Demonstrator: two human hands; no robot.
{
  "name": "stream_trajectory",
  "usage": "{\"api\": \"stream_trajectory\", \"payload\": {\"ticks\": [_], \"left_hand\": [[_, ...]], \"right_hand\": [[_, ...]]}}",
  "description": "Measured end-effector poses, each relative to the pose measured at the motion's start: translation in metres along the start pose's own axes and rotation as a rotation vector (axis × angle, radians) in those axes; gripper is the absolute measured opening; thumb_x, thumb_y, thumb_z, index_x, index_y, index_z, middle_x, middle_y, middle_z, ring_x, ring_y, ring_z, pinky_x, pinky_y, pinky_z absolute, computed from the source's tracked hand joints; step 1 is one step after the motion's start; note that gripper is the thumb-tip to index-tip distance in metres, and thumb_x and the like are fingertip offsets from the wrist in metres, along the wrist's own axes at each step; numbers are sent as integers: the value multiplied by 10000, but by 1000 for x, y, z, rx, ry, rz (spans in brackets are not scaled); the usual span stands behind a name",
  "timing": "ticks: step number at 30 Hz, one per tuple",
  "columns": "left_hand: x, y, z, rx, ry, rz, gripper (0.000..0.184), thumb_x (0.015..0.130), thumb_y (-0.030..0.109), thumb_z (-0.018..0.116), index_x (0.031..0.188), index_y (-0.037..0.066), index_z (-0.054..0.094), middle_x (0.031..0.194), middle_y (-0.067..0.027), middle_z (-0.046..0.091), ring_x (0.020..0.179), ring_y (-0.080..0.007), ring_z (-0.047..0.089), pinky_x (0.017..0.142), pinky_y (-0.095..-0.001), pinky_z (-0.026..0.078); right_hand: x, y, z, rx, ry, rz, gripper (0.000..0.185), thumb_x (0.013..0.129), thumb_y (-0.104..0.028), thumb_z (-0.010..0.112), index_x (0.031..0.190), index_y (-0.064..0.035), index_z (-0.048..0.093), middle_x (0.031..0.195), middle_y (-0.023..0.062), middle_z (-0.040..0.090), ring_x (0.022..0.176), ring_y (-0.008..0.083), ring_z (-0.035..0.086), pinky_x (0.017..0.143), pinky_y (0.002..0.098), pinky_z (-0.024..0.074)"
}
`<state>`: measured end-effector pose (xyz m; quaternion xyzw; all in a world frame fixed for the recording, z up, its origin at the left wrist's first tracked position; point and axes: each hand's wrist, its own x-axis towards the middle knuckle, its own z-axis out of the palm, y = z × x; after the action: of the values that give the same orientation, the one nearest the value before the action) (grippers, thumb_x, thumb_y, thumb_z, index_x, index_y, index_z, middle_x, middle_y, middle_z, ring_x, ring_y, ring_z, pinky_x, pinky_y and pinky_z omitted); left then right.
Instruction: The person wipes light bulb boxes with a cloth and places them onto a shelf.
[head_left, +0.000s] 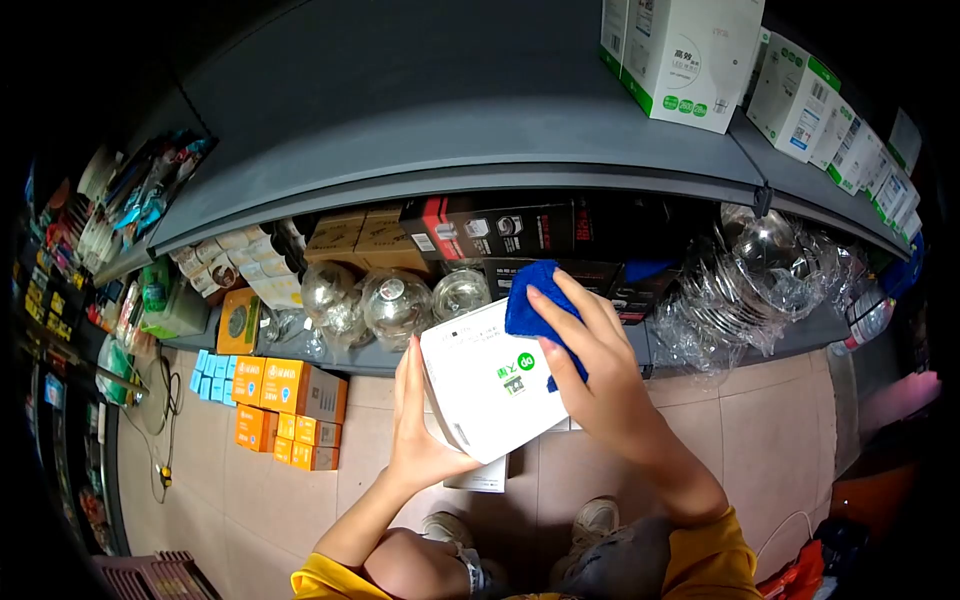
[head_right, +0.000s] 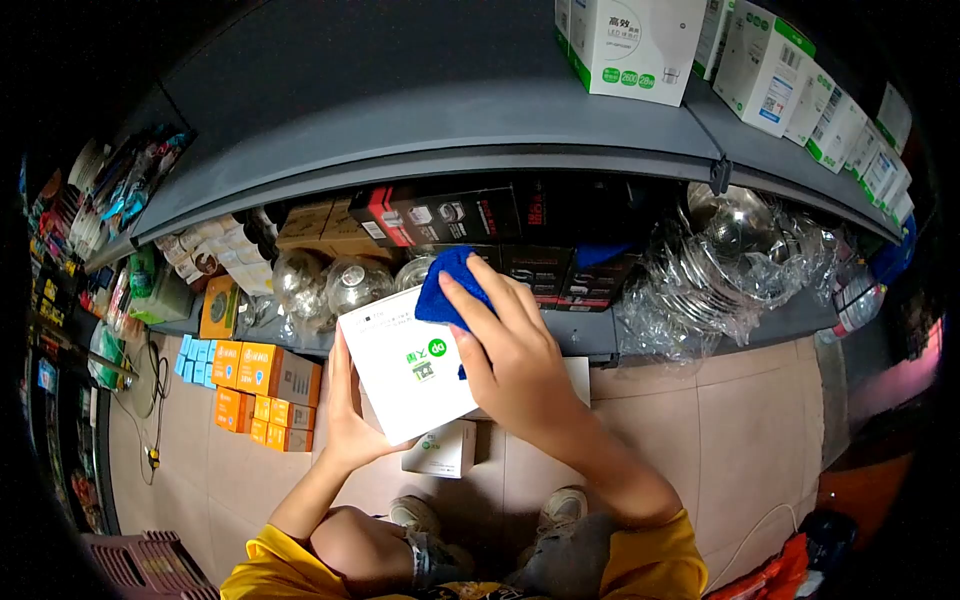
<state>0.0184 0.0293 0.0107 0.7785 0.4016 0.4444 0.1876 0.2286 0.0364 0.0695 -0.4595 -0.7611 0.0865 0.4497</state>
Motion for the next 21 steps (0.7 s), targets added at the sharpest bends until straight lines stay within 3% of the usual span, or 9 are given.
{"api": "stream_trajectory", "payload": {"ticks": [1,3,5,8,11,15,17,18,21], "left_hand": [[1,1,-1,-27,-21,-9,1234,491,281,847,1387,-49,64,1331,-196,313,1218,-296,374,1000,-390,312],[-2,3,-1,-171,-30,-131,1205,501,291,843,1380,-50,93,1338,-211,302,1227,-307,361,999,-400,314],[-4,3,-5,-313,-40,-253,1176,511,300,839,1374,-52,121,1345,-226,290,1236,-319,348,998,-410,316],[-7,0,-13,-817,-156,-642,941,544,192,810,1299,-43,300,1190,-153,493,1106,-276,500,931,-372,407],[-23,-26,-10,-1250,-195,-781,831,618,341,745,1267,-18,370,1182,-164,517,1066,-275,539,875,-400,474],[-17,-19,-6,-1358,-63,-829,817,669,474,676,1262,-7,386,1186,-174,520,1050,-287,551,861,-412,490],[-12,-17,-2,-1314,-56,-792,827,682,537,643,1263,2,397,1187,-180,519,1040,-291,558,859,-408,489],[-8,-9,-4,-1207,-91,-799,874,676,637,602,1266,26,399,1177,-156,525,1048,-280,546,889,-411,463],[-9,-13,-4,-1335,-88,-824,809,709,522,619,1282,5,375,1203,-178,508,1065,-299,541,891,-414,464]], "right_hand": [[0,0,-1,0,0,0,385,814,-53,527,1190,23,502,1252,225,441,1141,346,448,938,386,375],[0,0,-5,273,-4,236,358,866,-90,497,1203,32,488,1259,223,433,1143,336,450,952,357,358],[1,2,-6,369,-18,282,355,900,-130,473,1220,24,477,1265,208,432,1163,309,438,969,326,328],[1,6,-3,559,-3,322,364,888,-131,491,1231,-7,485,1268,176,436,1185,253,412,995,306,285],[0,8,-2,583,-9,309,363,879,-128,505,1224,-16,497,1268,168,436,1176,239,419,994,303,285],[0,-11,0,543,37,271,361,852,-105,529,1206,-38,526,1276,168,434,1166,254,428,971,334,328],[-3,-11,4,458,40,191,386,827,-103,558,1207,-43,527,1285,176,423,1156,285,432,959,357,344],[-3,-14,4,424,30,142,395,818,-109,573,1204,-39,528,1285,180,422,1150,297,433,958,363,344],[-3,-18,6,392,19,52,407,804,-128,598,1192,-24,533,1281,192,425,1139,321,432,956,379,343]]}}
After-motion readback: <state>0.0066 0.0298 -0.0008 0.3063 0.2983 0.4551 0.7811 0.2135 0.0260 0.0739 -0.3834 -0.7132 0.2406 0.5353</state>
